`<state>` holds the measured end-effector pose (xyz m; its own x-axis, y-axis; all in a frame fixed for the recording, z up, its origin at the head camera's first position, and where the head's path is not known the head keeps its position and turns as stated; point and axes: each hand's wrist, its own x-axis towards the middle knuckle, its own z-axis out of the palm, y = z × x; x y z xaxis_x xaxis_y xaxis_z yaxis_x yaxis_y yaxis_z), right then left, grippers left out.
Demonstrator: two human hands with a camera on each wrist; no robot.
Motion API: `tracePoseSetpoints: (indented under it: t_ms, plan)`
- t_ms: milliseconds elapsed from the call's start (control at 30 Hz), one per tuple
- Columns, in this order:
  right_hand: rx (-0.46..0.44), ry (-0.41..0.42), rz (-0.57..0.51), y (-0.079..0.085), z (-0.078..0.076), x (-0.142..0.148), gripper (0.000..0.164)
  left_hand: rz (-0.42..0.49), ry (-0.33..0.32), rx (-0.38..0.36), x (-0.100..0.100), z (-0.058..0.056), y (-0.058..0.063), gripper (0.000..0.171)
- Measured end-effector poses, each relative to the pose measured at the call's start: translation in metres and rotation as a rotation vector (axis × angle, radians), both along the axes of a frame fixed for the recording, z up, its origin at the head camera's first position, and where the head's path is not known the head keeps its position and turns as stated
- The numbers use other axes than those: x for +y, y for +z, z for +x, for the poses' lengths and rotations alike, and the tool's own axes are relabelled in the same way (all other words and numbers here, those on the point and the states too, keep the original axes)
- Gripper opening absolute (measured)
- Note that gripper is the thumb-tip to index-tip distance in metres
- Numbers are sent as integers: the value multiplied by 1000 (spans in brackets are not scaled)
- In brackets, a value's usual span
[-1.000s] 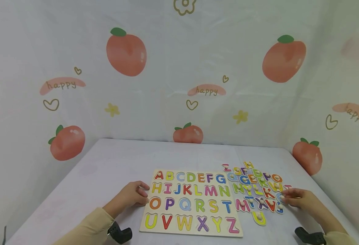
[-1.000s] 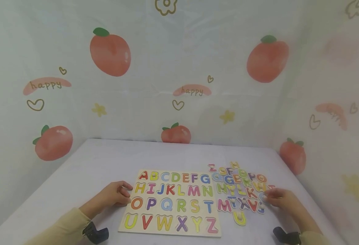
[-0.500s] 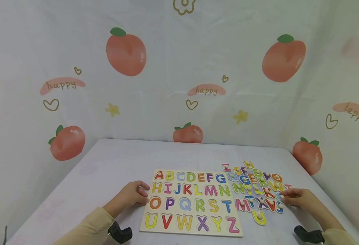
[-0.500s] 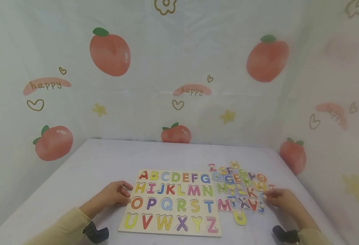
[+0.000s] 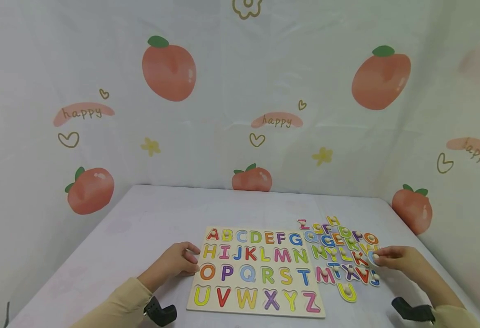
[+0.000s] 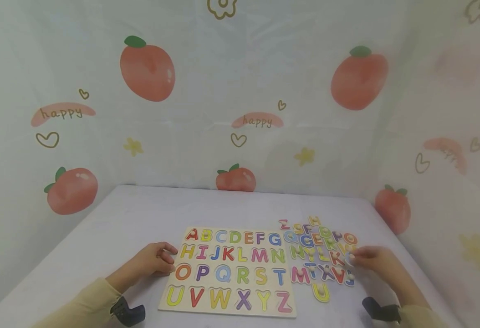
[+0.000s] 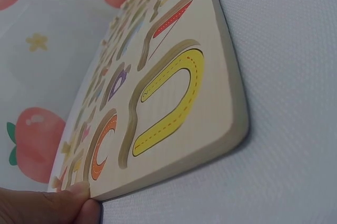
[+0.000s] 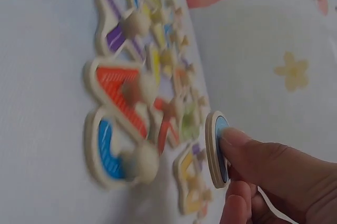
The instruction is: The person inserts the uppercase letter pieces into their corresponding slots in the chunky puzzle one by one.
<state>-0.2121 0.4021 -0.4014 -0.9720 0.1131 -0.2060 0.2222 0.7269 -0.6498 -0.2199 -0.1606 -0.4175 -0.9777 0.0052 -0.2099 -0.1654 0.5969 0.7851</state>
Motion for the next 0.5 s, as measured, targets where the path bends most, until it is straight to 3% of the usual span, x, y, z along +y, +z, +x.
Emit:
tracePoseSetpoints:
  t_ms: [500]
  plan:
    - [146, 83, -49, 24, -16, -74, 49, 18, -3, 2, -1, -2, -4, 42]
